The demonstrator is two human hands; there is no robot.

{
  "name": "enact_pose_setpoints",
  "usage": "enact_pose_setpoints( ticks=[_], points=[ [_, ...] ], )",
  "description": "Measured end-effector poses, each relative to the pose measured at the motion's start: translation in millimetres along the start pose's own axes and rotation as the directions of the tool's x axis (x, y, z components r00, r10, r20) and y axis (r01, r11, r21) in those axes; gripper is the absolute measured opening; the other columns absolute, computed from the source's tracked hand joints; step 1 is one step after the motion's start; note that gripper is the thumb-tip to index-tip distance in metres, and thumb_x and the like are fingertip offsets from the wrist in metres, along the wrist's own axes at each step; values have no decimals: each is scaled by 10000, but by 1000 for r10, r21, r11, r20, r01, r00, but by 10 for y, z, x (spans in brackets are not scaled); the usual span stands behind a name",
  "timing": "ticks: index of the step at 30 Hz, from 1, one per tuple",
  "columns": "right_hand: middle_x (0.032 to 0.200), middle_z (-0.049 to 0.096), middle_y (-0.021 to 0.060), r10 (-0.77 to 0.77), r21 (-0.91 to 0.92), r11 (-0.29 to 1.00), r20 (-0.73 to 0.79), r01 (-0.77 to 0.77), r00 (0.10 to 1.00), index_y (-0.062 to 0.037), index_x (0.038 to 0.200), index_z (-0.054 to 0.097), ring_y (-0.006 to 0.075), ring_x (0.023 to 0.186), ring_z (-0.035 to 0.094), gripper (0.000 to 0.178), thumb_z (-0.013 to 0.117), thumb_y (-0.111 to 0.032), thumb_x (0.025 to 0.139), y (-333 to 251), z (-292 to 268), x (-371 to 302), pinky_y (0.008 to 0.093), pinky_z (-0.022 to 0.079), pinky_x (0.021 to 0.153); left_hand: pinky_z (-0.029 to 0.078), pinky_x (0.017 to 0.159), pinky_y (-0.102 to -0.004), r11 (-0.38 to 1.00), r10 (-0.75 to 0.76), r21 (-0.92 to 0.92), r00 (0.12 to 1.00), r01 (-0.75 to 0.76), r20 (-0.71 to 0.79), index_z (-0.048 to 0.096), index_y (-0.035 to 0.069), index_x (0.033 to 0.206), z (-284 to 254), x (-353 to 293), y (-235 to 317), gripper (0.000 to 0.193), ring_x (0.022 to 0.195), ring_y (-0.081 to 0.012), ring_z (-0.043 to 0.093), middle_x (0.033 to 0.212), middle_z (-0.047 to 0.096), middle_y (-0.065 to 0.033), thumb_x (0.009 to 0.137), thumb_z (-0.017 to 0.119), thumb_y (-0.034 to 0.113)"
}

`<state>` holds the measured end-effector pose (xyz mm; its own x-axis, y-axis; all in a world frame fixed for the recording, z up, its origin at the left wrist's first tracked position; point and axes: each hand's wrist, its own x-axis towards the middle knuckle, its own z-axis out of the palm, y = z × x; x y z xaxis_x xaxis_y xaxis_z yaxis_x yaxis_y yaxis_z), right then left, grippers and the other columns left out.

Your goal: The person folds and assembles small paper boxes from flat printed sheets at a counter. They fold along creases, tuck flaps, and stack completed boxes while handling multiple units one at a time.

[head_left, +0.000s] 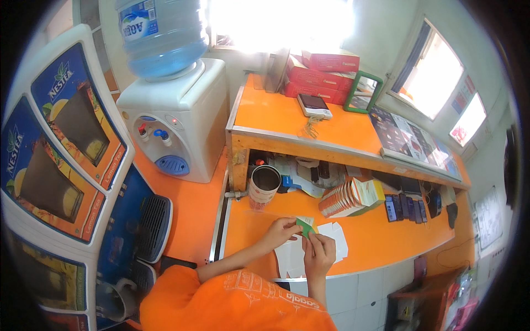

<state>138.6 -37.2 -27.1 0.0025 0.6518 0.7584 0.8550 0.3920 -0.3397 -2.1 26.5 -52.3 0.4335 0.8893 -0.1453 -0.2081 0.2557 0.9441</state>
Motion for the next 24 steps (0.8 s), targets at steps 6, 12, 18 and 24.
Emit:
enact_pose_setpoints(
  ticks=[6, 12, 18, 24],
  points=[
    [892, 643, 107, 371, 260, 896, 7, -360, 929, 2, 922, 652, 229, 835, 626, 123, 687, -25, 806, 17, -48, -31, 312, 525, 679, 542, 733, -271, 848, 381, 426, 921, -316, -76, 667, -2, 1052, 27, -7, -78, 228, 839, -159, 676, 959, 686, -71, 925, 578, 165],
    [829, 598, 73, 654, 590, 518, 192, -619, 731, 28, 887, 648, 138, 821, 596, 93, 654, -61, 864, 81, -18, -15, 258, 514, 678, 518, 789, -299, 359, 529, 800, 811, -480, 249, 620, 17, 1118, -13, -172, -244, 272, 913, -185, 648, 1024, 658, -84, 927, 602, 209],
    [795, 587, 70, 550, 502, 696, 85, -513, 831, 9, 853, 667, 135, 734, 555, 63, 671, -54, 844, 31, 62, -60, 257, 461, 626, 501, 812, -306, 654, 410, 621, 893, -431, 188, 591, 32, 1149, -62, -179, -334, 306, 952, -183, 624, 1062, 637, -80, 926, 609, 241],
    [767, 585, 79, 487, 442, 775, 40, -453, 873, -6, 866, 682, 160, 693, 545, 60, 687, -44, 820, 13, 29, -22, 273, 438, 598, 484, 835, -314, 822, 288, 471, 947, -319, 140, 562, 48, 1181, -88, -88, -448, 344, 990, -181, 600, 1100, 616, -75, 926, 617, 272]
  ],
)
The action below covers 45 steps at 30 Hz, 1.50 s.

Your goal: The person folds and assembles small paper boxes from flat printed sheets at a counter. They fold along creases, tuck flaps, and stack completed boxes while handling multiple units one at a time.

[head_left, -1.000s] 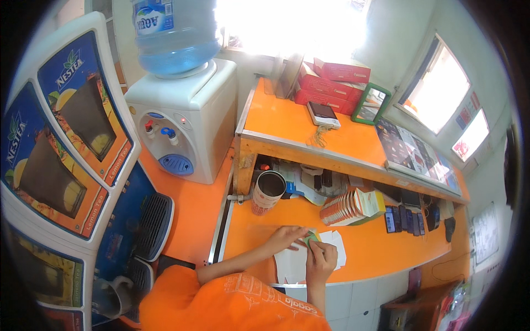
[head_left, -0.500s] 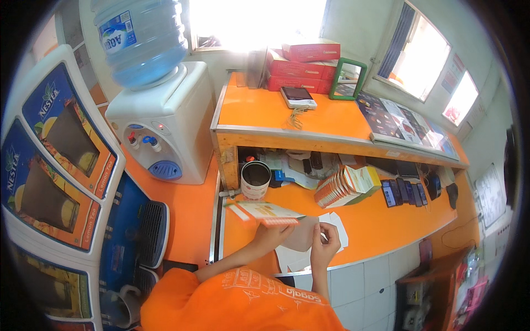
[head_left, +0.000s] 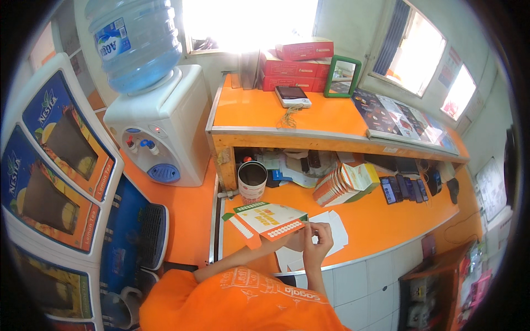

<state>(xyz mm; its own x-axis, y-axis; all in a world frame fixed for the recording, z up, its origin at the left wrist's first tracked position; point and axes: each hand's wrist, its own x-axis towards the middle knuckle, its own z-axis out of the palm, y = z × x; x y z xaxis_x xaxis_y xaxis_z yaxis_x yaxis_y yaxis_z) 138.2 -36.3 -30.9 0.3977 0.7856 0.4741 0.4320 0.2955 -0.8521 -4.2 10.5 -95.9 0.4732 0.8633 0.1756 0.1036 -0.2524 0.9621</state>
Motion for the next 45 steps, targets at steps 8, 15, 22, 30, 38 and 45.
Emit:
enact_pose_setpoints(
  ticks=[8, 15, 22, 30, 38, 45],
  points=[
    [786, 603, 90, -69, -78, 994, 32, 71, 997, -12, 871, 692, 178, 677, 576, 67, 690, -34, 808, -88, 3, 21, 283, 461, 606, 478, 813, -297, 987, 147, -21, 954, -157, -262, 572, 41, 1150, 149, 116, 33, 339, 962, -160, 598, 1057, 619, -81, 921, 631, 284],
    [792, 589, 97, -74, -88, 993, 61, 79, 995, -8, 874, 683, 197, 687, 583, 78, 685, -19, 796, -60, -16, -12, 298, 470, 625, 477, 807, -293, 995, 34, -90, 980, -52, -194, 576, 31, 1142, 56, 72, 318, 330, 957, -150, 588, 1051, 616, -74, 919, 635, 268],
    [830, 597, 103, -241, -265, 933, 39, 243, 970, -28, 936, 683, 243, 743, 595, 166, 703, -17, 771, -22, 1, -74, 320, 479, 650, 476, 801, -290, 986, -61, -162, 985, 34, -161, 580, 21, 1133, 18, 58, 471, 322, 952, -140, 578, 1045, 612, -66, 916, 639, 251],
    [894, 601, 97, -329, -271, 905, 43, 327, 944, -43, 1075, 684, 241, 831, 592, 305, 704, -10, 773, 6, -3, -174, 335, 484, 696, 475, 794, -285, 972, -164, -190, 979, 138, -124, 585, 10, 1124, 7, 35, 566, 312, 946, -129, 567, 1037, 608, -58, 913, 644, 232],
    [1007, 569, 135, -306, -235, 914, 138, 331, 942, -36, 1128, 661, 282, 923, 568, 368, 718, -50, 764, -11, 2, -205, 368, 479, 784, 486, 740, -300, 988, -60, -152, 983, 34, -171, 593, 7, 1027, 4, 118, 497, 290, 875, -146, 607, 977, 637, -81, 913, 640, 270],
    [1070, 597, 155, -248, -302, 886, 329, 351, 911, -47, 1124, 591, 310, 951, 590, 514, 781, -110, 651, -224, -101, -65, 382, 493, 789, 480, 872, -395, 993, 111, -30, 994, -111, -23, 546, 13, 1141, 223, -94, 495, 302, 1001, -244, 626, 1047, 645, -100, 867, 611, 122]
  ],
)
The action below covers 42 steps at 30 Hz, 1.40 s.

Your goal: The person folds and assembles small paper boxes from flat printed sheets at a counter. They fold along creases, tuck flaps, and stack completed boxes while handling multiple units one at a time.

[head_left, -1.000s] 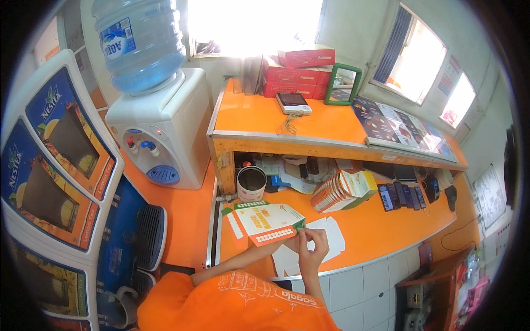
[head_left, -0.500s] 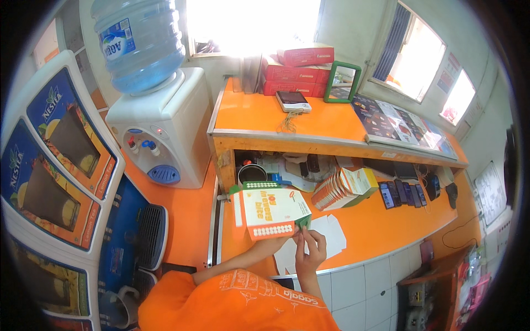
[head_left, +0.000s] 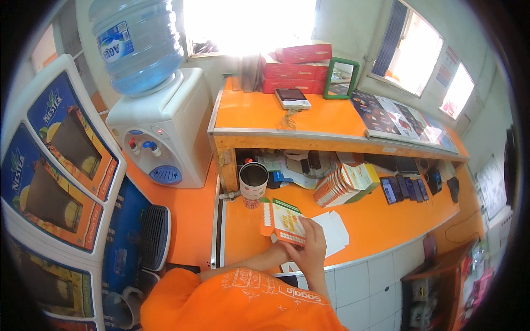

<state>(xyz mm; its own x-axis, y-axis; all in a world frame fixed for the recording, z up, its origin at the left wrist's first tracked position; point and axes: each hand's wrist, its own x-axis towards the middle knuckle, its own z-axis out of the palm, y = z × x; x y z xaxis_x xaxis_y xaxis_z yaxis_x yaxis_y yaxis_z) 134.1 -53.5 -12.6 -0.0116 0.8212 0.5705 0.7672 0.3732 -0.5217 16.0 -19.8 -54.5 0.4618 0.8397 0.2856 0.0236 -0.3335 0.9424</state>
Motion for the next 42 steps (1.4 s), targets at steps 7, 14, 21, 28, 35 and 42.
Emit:
enact_pose_setpoints(
  ticks=[7, 14, 21, 28, 35, 42],
  points=[
    [923, 648, 96, -42, -87, 996, -111, 32, 993, -64, 941, 703, 256, 818, 634, 253, 653, 52, 722, 191, 41, -1, 331, 518, 649, 542, 698, -277, 993, -118, 23, 989, 116, 90, 403, 4, 1204, -140, 128, -176, 377, 841, -190, 667, 999, 653, -139, 914, 598, 145],
    [791, 573, 58, -92, -144, 987, -180, 66, 979, -109, 1007, 710, 212, 700, 560, 346, 665, 65, 710, 203, 10, 9, 312, 442, 556, 562, 648, -259, 883, -295, -389, 955, 264, -21, 257, 54, 1379, -475, 239, 102, 606, 806, -189, 686, 1069, 637, -150, 929, 624, 230],
    [818, 615, 81, -43, -97, 995, -236, 20, 971, -88, 990, 703, 224, 733, 604, 343, 698, 57, 679, 189, -6, 39, 298, 476, 588, 548, 691, -256, 959, -189, -227, 981, 173, -52, 302, 115, 1405, -626, 279, 265, 684, 920, -174, 656, 1129, 597, -138, 848, 699, 106],
    [876, 688, 91, 252, 323, 925, -124, -201, 960, -14, 927, 689, 154, 771, 656, 154, 707, 11, 776, 95, -13, 11, 257, 507, 663, 528, 742, -274, 992, -48, -123, 982, 25, -182, 544, 59, 1221, -572, 302, 322, 451, 832, -140, 659, 1073, 620, -110, 803, 713, 43],
    [867, 673, 81, 503, 708, 605, 16, -365, 864, 40, 970, 662, 129, 798, 640, 155, 687, -50, 846, 88, 133, -31, 257, 497, 706, 489, 704, -282, 935, 293, 310, 866, -172, -405, 618, 35, 1092, -360, 315, 394, 385, 730, -162, 618, 935, 626, -86, 733, 756, 29],
    [889, 631, 65, 545, 788, 527, -26, -319, 838, 26, 926, 652, 126, 811, 595, 103, 682, -25, 842, 73, 112, 7, 249, 484, 701, 507, 680, -291, 897, 360, 393, 850, -201, -385, 605, 32, 1093, -357, 278, 400, 391, 747, -182, 633, 950, 620, -98, 730, 748, 12]
  ],
)
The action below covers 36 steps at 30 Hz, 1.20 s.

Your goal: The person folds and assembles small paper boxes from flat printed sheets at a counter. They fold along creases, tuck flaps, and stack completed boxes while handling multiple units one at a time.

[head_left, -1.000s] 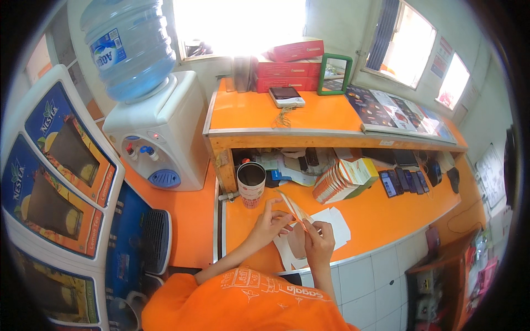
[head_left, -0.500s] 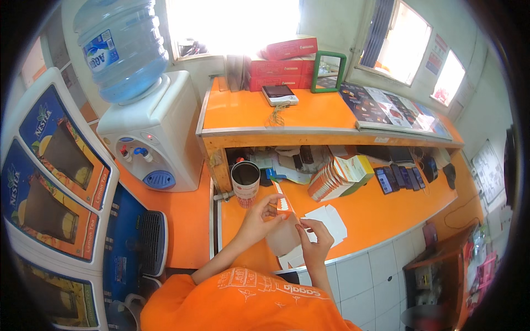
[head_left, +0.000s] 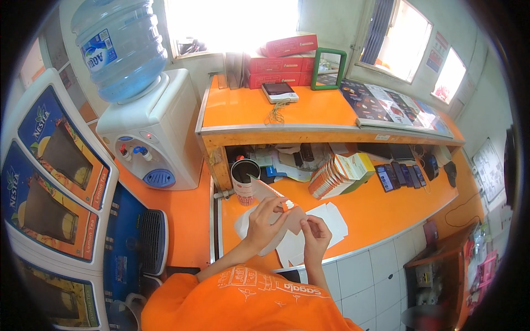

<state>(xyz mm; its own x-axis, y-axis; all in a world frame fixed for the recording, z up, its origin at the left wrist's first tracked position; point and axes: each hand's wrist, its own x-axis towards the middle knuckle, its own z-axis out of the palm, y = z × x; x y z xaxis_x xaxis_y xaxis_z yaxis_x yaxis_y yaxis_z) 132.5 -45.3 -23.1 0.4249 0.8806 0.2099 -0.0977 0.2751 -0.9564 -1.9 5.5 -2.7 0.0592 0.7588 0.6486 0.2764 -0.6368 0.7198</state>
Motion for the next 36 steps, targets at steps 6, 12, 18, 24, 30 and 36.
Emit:
enact_pose_setpoints(
  ticks=[6, 12, 18, 24, 30, 36],
  points=[
    [881, 598, 74, -211, -218, 955, -17, 203, 977, -8, 881, 664, 152, 824, 559, 91, 703, -4, 798, -38, 57, -16, 250, 457, 677, 535, 689, -289, 998, 54, -37, 998, -53, 34, 584, 20, 1114, 17, -8, 19, 388, 783, -200, 668, 1004, 620, -115, 754, 725, -11],
    [891, 557, 59, -352, -347, 876, 16, 335, 936, -8, 877, 663, 132, 802, 511, 87, 697, 14, 800, -80, 21, 22, 235, 424, 671, 542, 706, -298, 989, 72, -138, 989, -55, 128, 573, 17, 1129, -19, 1, 65, 376, 864, -220, 687, 1029, 627, -124, 777, 697, -26],
    [834, 555, 55, -418, -416, 822, 20, 388, 908, -22, 875, 677, 140, 772, 505, 109, 711, 19, 780, -112, 56, 14, 250, 412, 658, 543, 697, -298, 982, 92, -178, 985, -66, 146, 568, 9, 1127, -43, 44, 51, 349, 848, -224, 694, 1020, 629, -126, 797, 671, -38],
    [821, 588, 71, -415, -445, 812, 14, 377, 910, -29, 846, 680, 192, 784, 550, 127, 741, 2, 740, -126, 106, -15, 292, 437, 676, 543, 689, -294, 983, 99, -169, 982, -71, 162, 568, 8, 1121, -54, 53, 30, 341, 841, -223, 695, 1016, 629, -125, 797, 667, -36],
    [794, 582, 66, -464, -463, 777, 38, 427, 885, -28, 839, 675, 162, 732, 525, 117, 728, 24, 749, -120, 147, -5, 271, 414, 633, 536, 665, -301, 981, 43, -194, 986, -11, 163, 588, 13, 1109, -2, 0, 8, 315, 791, -199, 681, 978, 622, -116, 808, 681, 3],
    [816, 586, 82, -471, -455, 781, 19, 427, 882, -18, 879, 661, 155, 727, 540, 119, 695, 41, 782, -151, 161, 8, 246, 433, 621, 543, 700, -291, 982, 5, -189, 993, 18, 121, 562, 7, 1120, 54, -53, -31, 345, 833, -201, 691, 1004, 620, -117, 795, 667, -42]
  ],
)
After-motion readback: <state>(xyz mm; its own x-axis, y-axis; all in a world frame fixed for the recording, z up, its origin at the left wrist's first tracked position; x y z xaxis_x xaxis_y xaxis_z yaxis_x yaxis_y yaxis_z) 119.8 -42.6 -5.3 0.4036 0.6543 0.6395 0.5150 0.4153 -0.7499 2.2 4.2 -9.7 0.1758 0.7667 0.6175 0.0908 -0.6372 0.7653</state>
